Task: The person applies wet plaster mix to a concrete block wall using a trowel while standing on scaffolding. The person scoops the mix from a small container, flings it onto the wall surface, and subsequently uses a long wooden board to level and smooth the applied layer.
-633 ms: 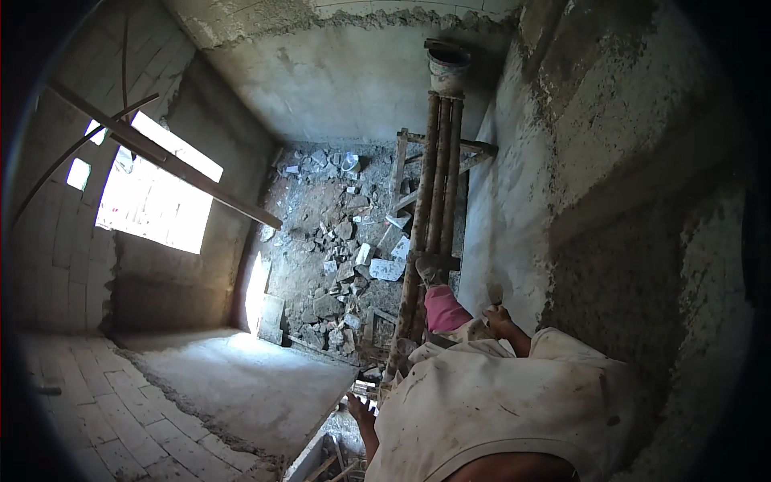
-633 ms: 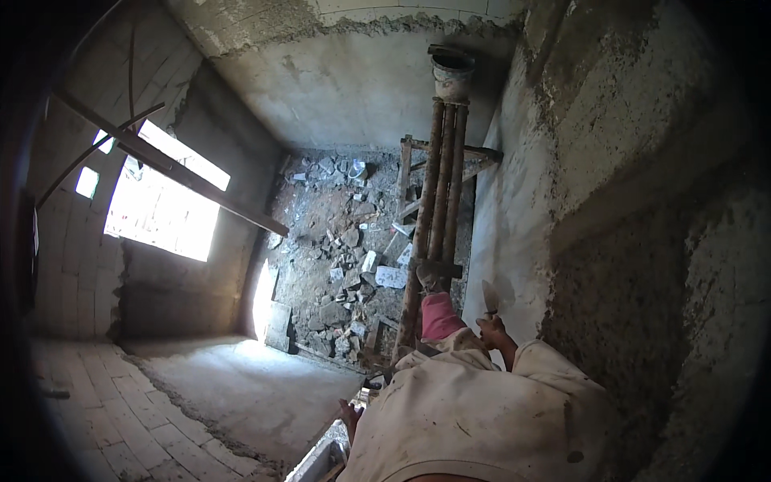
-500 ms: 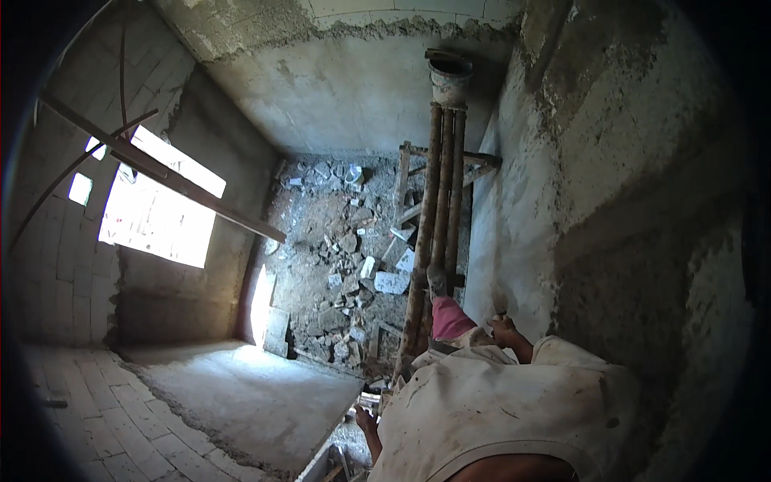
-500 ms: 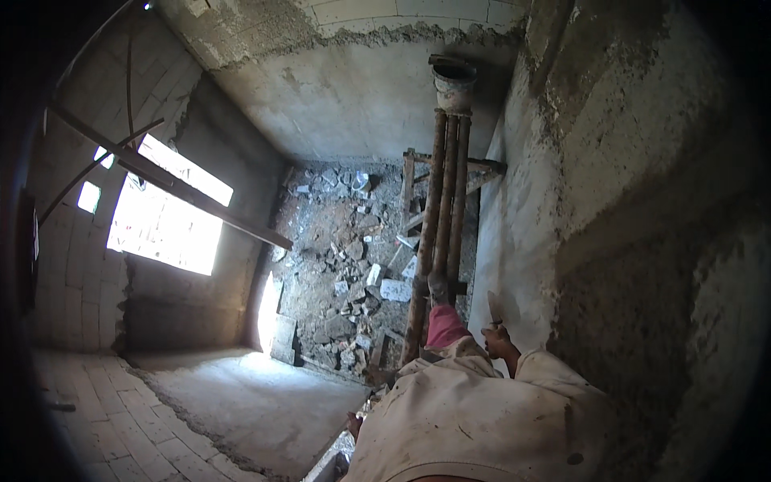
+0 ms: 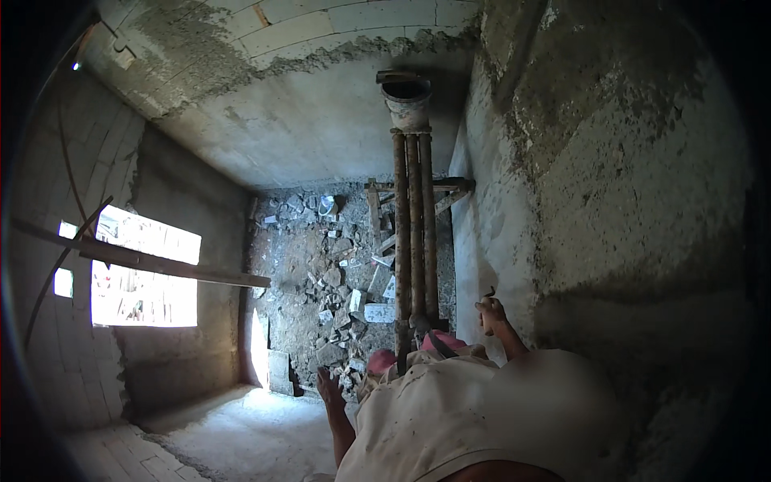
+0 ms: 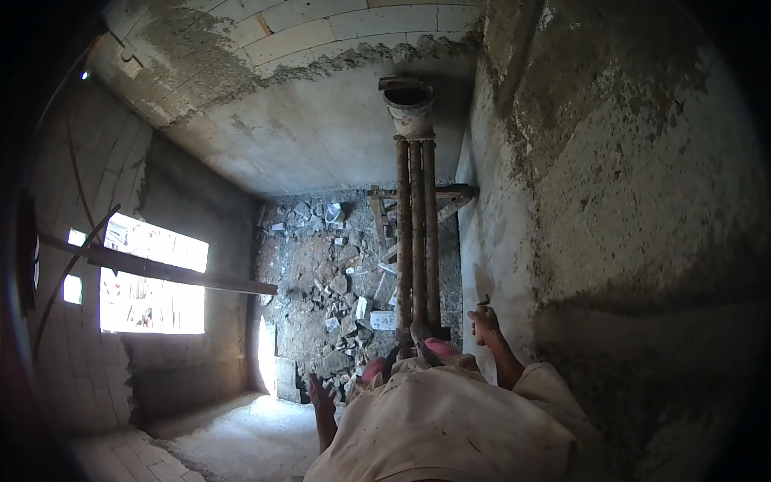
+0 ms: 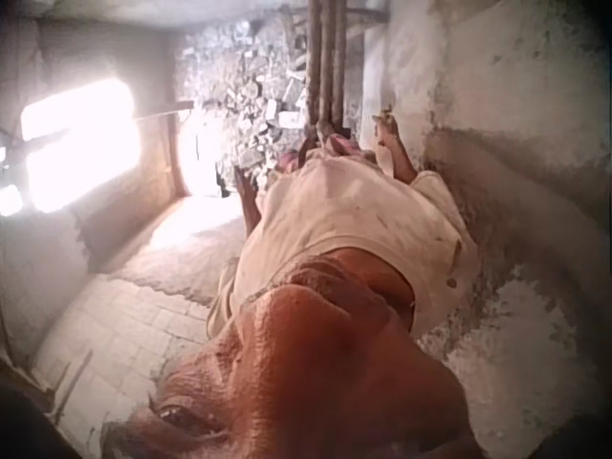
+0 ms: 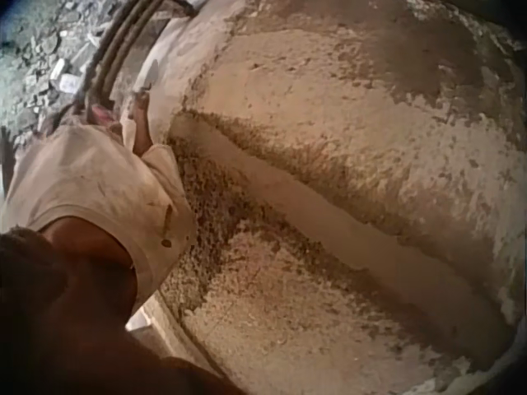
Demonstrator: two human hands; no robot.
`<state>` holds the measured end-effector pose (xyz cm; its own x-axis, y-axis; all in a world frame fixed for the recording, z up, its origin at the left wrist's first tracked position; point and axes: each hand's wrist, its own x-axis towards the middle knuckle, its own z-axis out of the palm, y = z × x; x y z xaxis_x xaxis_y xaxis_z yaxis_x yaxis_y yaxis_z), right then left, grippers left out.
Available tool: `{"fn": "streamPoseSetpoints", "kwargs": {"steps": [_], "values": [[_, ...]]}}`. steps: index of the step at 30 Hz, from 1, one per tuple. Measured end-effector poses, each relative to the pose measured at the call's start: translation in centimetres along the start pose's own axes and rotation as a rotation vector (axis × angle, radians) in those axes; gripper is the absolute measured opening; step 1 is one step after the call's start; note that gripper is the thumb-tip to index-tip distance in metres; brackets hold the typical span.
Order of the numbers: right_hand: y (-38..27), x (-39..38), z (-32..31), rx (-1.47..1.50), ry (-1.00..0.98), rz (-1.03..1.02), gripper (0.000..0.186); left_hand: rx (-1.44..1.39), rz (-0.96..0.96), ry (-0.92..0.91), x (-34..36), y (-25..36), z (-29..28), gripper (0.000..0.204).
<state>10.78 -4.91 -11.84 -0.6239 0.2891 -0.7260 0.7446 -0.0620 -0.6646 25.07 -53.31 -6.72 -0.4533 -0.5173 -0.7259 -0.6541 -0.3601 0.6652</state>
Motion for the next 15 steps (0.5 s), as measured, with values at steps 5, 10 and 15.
{"fn": "streamPoseSetpoints", "kwargs": {"steps": [5, 10, 15], "values": [[-1.5, 2.8, -3.7, 0.142, 0.169, 0.05, 0.035, 0.145, 0.046, -0.142, 5.0, 8.2, 6.8, 0.084], [1.1, 3.7, -4.5, 0.137, 0.236, 0.343, 0.03, 0.278, -0.112, -0.119, 11.0, 8.8, 9.0, 0.084], [2.4, 8.9, -3.4, -1.137, -0.048, -0.235, 0.03, 0.422, -0.29, 0.026, 17.9, 9.6, 11.7, 0.085]]}}
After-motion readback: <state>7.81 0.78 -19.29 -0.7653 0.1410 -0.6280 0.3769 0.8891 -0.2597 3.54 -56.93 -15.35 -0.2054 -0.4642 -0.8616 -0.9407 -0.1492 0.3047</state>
